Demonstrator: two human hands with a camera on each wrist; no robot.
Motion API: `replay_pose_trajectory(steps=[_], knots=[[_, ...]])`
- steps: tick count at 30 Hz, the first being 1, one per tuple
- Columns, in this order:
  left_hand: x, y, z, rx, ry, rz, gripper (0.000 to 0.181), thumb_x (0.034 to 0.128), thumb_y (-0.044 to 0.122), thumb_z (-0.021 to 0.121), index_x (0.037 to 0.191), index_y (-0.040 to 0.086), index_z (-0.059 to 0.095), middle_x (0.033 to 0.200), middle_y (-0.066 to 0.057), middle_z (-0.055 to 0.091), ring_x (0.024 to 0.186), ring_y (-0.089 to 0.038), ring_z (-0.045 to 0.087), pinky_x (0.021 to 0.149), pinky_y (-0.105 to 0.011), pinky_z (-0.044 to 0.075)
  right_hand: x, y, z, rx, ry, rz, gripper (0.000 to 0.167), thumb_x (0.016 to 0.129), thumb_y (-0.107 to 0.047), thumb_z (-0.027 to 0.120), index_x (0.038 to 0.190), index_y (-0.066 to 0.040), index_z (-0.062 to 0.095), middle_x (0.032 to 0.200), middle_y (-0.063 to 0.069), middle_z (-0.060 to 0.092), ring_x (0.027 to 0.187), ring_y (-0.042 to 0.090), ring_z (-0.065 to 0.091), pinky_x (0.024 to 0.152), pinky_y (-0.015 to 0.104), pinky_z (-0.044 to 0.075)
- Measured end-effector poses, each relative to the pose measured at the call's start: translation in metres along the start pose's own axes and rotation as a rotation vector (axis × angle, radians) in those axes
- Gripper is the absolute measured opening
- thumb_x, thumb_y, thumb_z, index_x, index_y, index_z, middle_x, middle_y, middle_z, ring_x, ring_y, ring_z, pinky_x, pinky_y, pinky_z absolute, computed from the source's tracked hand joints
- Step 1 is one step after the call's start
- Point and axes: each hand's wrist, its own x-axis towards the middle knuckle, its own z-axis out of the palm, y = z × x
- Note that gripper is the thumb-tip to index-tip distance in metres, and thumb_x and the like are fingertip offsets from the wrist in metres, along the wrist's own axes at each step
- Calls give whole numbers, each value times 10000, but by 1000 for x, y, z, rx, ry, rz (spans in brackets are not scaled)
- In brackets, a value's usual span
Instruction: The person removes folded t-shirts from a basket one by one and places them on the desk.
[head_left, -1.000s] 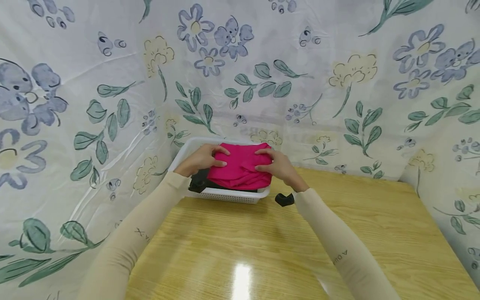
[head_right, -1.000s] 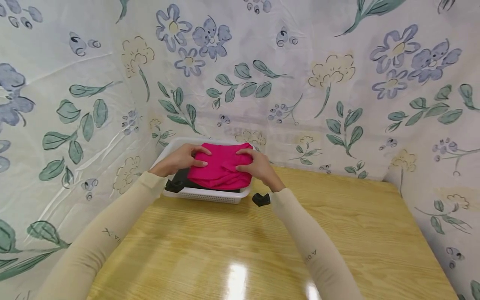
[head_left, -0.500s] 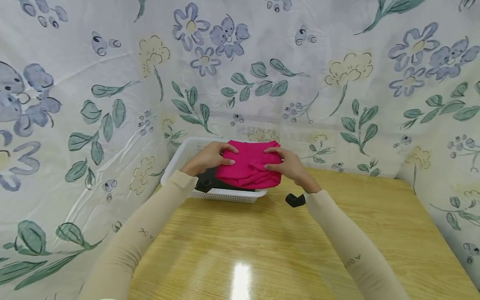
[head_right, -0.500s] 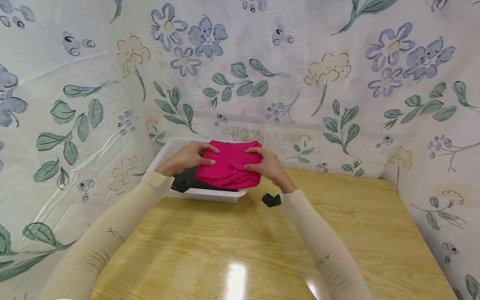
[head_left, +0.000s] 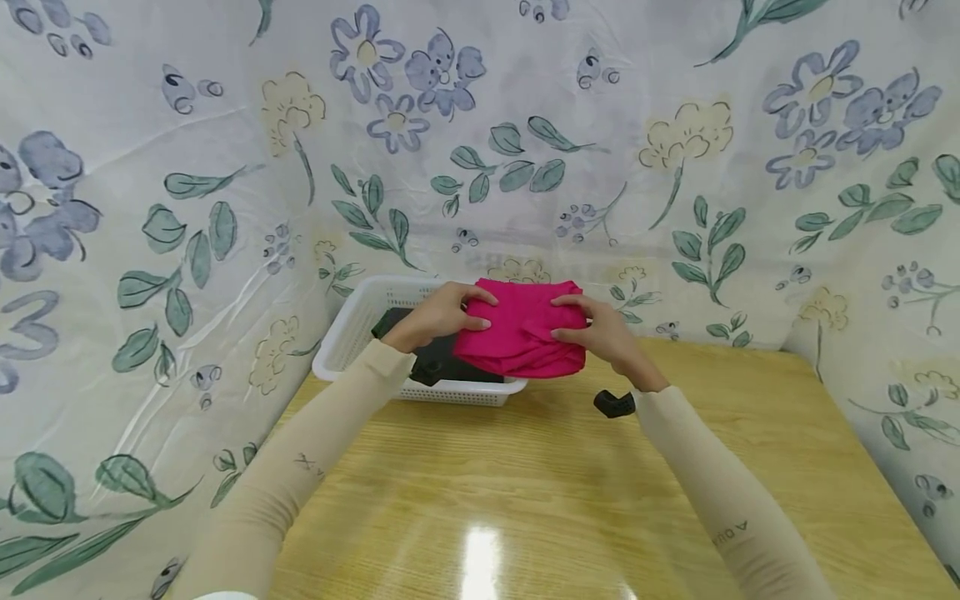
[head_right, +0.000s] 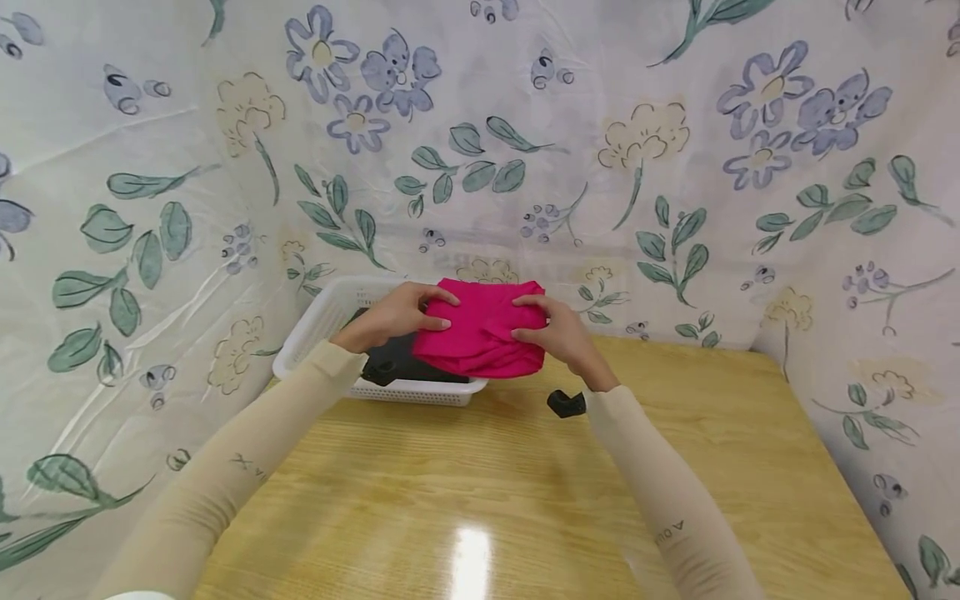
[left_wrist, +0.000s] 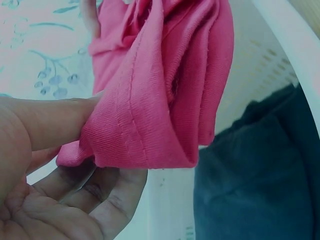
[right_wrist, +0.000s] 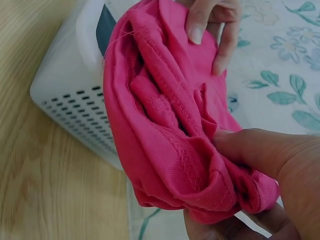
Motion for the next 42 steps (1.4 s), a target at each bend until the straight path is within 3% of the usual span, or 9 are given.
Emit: replay_pose_trajectory(steps=[9,25,34,42], knots=[[10,15,18,-31,-27,15,406,947,92,742,1348,99,678,1381,-127,554,1110,-276,515,804,-325,526,-10,15,-19,-6,19,6,506,925,-214,798,1397,-216,618,1418,108,549,1176,290,562,813,342,527],[32,34,52,-34,-88,72,386,938,37,735,1319,83,699,1331,-118,584,1057,-260,567,781,-305,563,-29,41,-46,-54,29,55,524,948,-206,770,1438,-176,584,1466,158,518,1218,338,547,806,326,519],[43,43,70,33,-124,104,398,942,40,733,1335,88,692,1353,-103,607,924,-186,503,731,-260,469,-36,59,-57,-70,36,68,535,951,-218,769,1447,-165,575,1456,171,521,1194,337,538,783,317,507],[54,49,91,119,-151,112,399,937,48,732,1332,81,692,1379,-114,584,1105,-215,542,854,-289,493,-42,79,-60,-92,56,86,522,943,-174,774,1429,-127,591,1455,185,514,1229,367,531,816,324,525]])
